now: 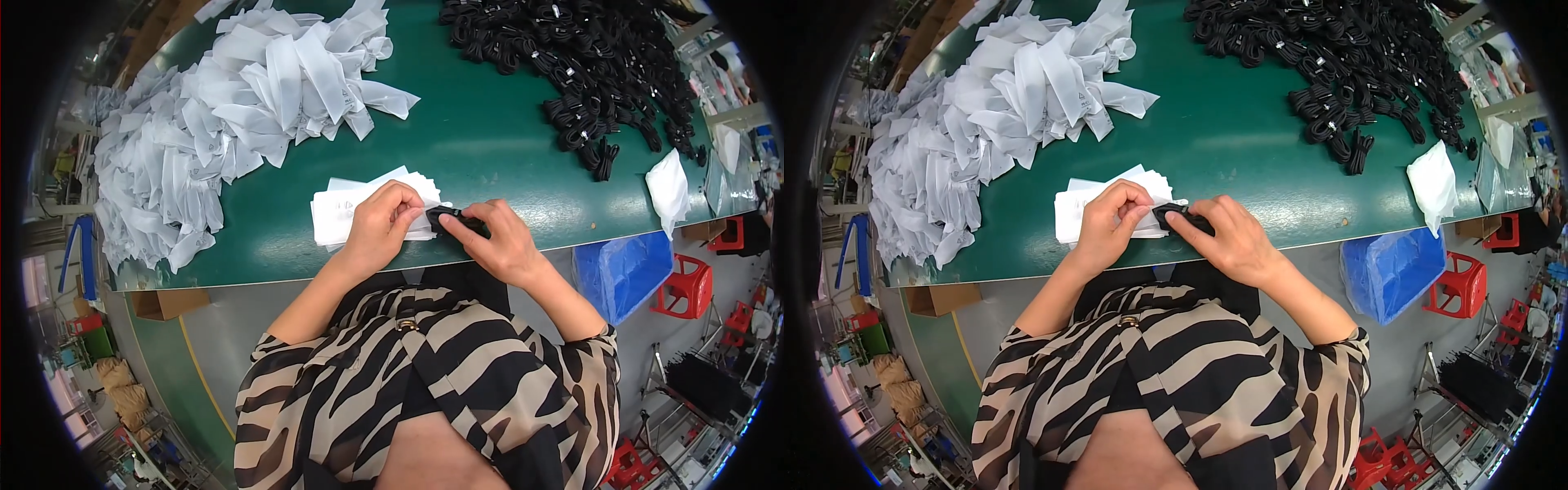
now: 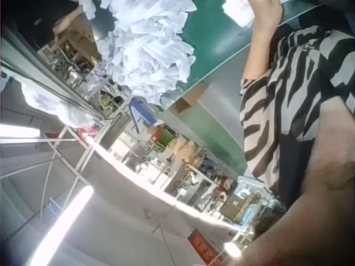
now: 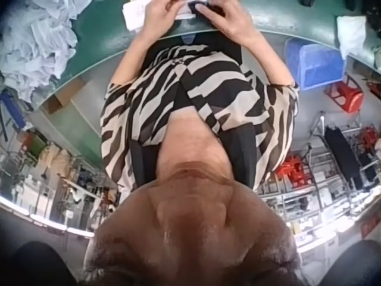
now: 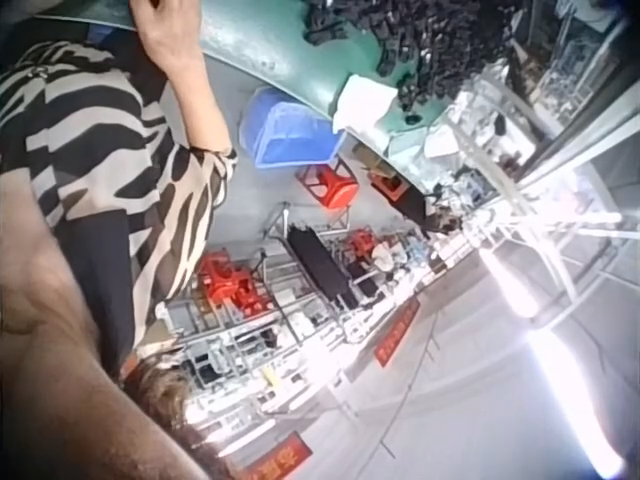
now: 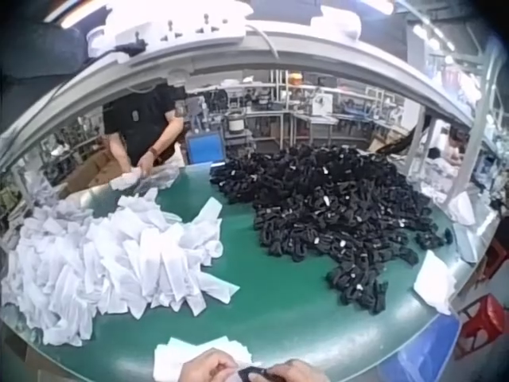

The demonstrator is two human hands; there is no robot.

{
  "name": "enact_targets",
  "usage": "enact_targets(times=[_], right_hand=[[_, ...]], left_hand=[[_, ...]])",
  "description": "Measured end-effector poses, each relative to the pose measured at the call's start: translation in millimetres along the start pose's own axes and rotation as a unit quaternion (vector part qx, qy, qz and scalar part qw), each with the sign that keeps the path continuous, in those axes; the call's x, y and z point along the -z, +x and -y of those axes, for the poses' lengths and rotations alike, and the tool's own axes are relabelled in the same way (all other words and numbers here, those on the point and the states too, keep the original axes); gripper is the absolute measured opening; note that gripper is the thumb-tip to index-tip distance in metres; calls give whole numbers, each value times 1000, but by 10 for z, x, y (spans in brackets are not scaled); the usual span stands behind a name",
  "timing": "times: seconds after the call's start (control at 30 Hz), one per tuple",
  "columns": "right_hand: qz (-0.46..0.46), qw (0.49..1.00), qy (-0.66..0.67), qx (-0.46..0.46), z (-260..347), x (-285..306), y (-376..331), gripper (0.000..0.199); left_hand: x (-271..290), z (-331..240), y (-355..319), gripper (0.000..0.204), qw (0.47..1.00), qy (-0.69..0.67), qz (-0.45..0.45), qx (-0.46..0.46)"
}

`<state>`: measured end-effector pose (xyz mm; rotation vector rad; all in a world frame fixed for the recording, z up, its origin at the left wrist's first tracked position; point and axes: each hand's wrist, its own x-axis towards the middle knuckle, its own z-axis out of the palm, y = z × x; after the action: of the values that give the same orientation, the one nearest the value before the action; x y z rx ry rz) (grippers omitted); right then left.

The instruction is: Packaging small black parts into white protective foam sleeves at a factory workbench.

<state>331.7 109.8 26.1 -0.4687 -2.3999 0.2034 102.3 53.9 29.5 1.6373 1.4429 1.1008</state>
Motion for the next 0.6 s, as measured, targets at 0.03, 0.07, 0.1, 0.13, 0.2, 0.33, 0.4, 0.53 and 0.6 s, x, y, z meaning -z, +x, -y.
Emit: enact_targets(times=[0.03,0.07,0.1,0.13,0.2,0.33,0.4,0.53,0.6], right_hand=[[-2,1000,2,17,-21,-11,-6,60],[-2,1000,1,17,-33,-2,10,60],[4,1000,24,-5,-45,14,36,57],[10,998,48,-27,-51,22,54,54],[33,974,157,-159,-23,13,48,47],[13,752,473,-458,14,-137,70,19],[-11,704,536,-465,45,-163,110,17],[-127,951,242,-143,43,-230,260,33],[-136,945,284,-91,-17,-239,326,33]], left_hand=[[-6,3,1,7,1000,-4,5,0],[-6,-14,5,7,1000,-5,6,0],[-3,-47,18,8,999,10,10,-40],[0,-76,30,9,996,24,15,-79],[1,-114,48,10,992,51,18,-115],[7,-168,102,13,984,89,19,-152],[26,-188,128,13,984,92,9,-153],[142,-267,182,13,992,67,-14,-109],[219,-284,215,9,995,43,-16,-83]])
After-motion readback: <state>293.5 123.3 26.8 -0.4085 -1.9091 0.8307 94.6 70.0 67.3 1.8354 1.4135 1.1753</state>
